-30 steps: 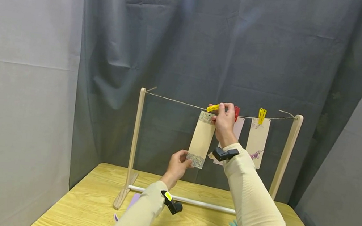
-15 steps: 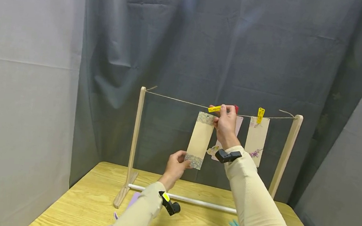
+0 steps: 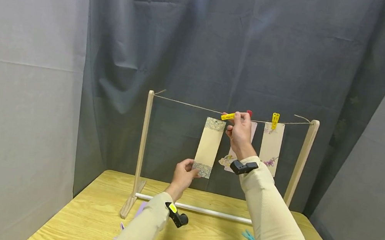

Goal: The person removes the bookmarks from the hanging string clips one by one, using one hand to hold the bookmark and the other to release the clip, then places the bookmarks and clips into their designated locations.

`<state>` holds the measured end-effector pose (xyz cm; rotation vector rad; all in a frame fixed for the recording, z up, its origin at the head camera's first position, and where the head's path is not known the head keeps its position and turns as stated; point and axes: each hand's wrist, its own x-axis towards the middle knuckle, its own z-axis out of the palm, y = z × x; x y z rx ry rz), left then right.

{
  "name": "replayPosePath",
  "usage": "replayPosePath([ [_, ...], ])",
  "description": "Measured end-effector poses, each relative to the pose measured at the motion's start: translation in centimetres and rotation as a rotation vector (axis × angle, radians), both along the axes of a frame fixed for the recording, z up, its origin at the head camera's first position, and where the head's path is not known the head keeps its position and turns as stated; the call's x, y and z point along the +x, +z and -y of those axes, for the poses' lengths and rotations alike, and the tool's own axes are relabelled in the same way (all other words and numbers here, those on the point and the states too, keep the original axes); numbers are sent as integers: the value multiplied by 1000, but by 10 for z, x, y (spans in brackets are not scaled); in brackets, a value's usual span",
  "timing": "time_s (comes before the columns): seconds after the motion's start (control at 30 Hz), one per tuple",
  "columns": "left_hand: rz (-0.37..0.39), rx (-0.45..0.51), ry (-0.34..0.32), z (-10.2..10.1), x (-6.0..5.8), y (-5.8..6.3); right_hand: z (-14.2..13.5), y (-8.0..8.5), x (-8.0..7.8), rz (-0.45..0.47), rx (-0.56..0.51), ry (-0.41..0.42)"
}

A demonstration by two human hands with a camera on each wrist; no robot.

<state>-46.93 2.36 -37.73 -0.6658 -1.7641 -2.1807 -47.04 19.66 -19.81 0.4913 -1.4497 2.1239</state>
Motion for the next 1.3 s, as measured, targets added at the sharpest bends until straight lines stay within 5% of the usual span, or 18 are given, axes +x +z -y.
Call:
replayPosePath([
  [0.47,51,-34,-26,1,13,-12,-15,-13,12,17,87,22],
  [1.3,16,-118,-6,20,35,-23,-27,-37,33,79,145,65],
])
